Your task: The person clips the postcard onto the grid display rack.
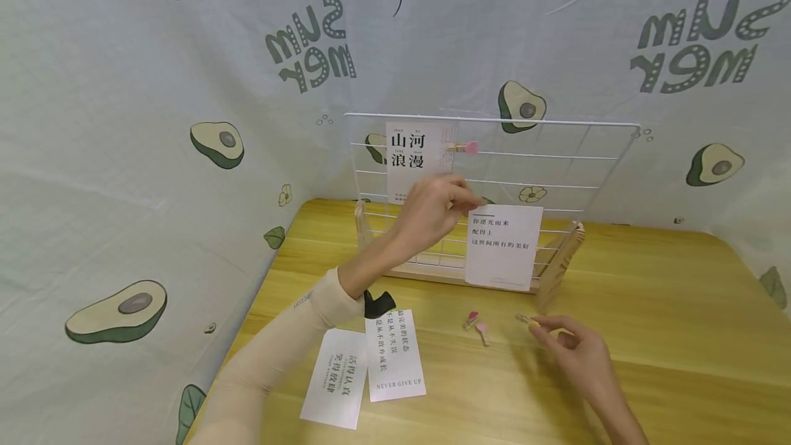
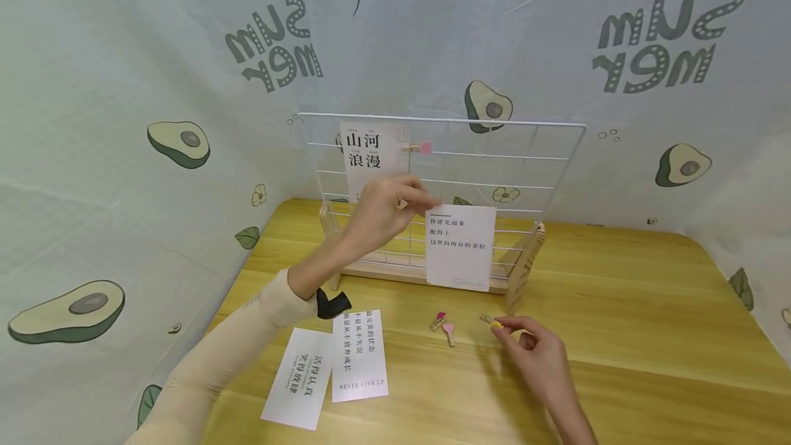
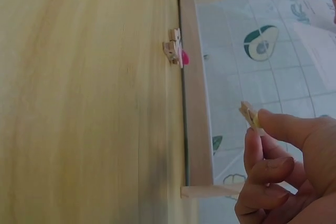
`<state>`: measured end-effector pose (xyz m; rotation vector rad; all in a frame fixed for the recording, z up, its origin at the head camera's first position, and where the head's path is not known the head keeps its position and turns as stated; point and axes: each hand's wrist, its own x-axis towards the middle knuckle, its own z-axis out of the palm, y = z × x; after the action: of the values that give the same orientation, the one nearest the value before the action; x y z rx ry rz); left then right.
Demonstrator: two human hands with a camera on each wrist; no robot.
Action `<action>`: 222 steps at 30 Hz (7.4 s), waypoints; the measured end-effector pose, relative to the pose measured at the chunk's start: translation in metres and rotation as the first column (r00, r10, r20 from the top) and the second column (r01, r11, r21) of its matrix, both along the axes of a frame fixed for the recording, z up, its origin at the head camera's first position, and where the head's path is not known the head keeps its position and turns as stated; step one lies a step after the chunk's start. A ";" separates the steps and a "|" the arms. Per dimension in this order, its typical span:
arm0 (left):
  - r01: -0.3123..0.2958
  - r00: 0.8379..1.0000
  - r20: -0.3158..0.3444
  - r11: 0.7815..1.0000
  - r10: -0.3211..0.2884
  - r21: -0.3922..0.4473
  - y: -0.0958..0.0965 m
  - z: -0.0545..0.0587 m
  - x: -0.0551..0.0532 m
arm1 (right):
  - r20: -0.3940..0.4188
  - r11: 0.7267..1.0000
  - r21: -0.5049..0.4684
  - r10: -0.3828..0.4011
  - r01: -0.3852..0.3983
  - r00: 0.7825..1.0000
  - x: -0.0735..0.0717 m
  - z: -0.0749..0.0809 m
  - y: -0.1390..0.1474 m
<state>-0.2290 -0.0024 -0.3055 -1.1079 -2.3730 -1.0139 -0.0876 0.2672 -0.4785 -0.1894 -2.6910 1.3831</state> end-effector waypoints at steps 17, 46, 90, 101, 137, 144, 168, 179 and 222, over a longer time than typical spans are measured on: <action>-0.058 0.951 -0.306 0.996 0.033 -0.073 0.025 0.044 -0.010 | -0.095 0.999 -0.013 0.052 -0.053 0.994 -0.005 0.001 0.002; -0.196 0.818 -0.561 0.978 0.125 -0.068 0.036 0.063 -0.021 | -0.551 0.984 -0.103 -0.178 0.145 0.816 -0.087 0.144 0.028; -0.208 0.707 -0.685 0.977 0.177 0.038 0.025 0.062 -0.016 | -0.389 0.988 -0.137 -0.118 0.069 0.914 -0.105 0.152 0.024; -0.092 0.795 -0.576 0.977 0.188 0.191 -0.044 0.020 0.010 | -0.615 0.974 -0.159 -0.226 0.162 0.756 -0.076 0.135 0.010; -0.257 0.773 0.494 0.909 0.397 -0.329 -0.118 -0.184 0.060 | 0.049 0.880 0.149 0.449 -0.451 0.892 -0.052 -0.017 -0.031; -0.245 0.776 0.484 0.900 0.404 -0.360 -0.120 -0.183 0.063 | 0.047 0.862 0.123 0.490 -0.492 0.870 -0.053 -0.018 -0.028; -0.213 0.777 0.515 0.920 0.363 -0.328 -0.120 -0.186 0.059 | 0.084 0.829 0.034 0.555 -0.559 0.828 -0.056 -0.014 -0.023; -0.209 0.690 0.657 0.953 0.303 -0.220 -0.127 -0.183 0.058 | 0.106 0.804 -0.041 0.593 -0.593 0.798 -0.059 -0.014 -0.019; -0.533 0.664 0.748 0.699 -0.005 0.477 -0.124 -0.170 0.041 | 0.129 0.885 -0.231 0.440 -0.404 0.889 -0.059 -0.010 -0.023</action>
<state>-0.1876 -0.1265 -0.4758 -0.0075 -2.1678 -2.2241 -0.1463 0.2439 -0.4887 0.2990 -2.8523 1.8366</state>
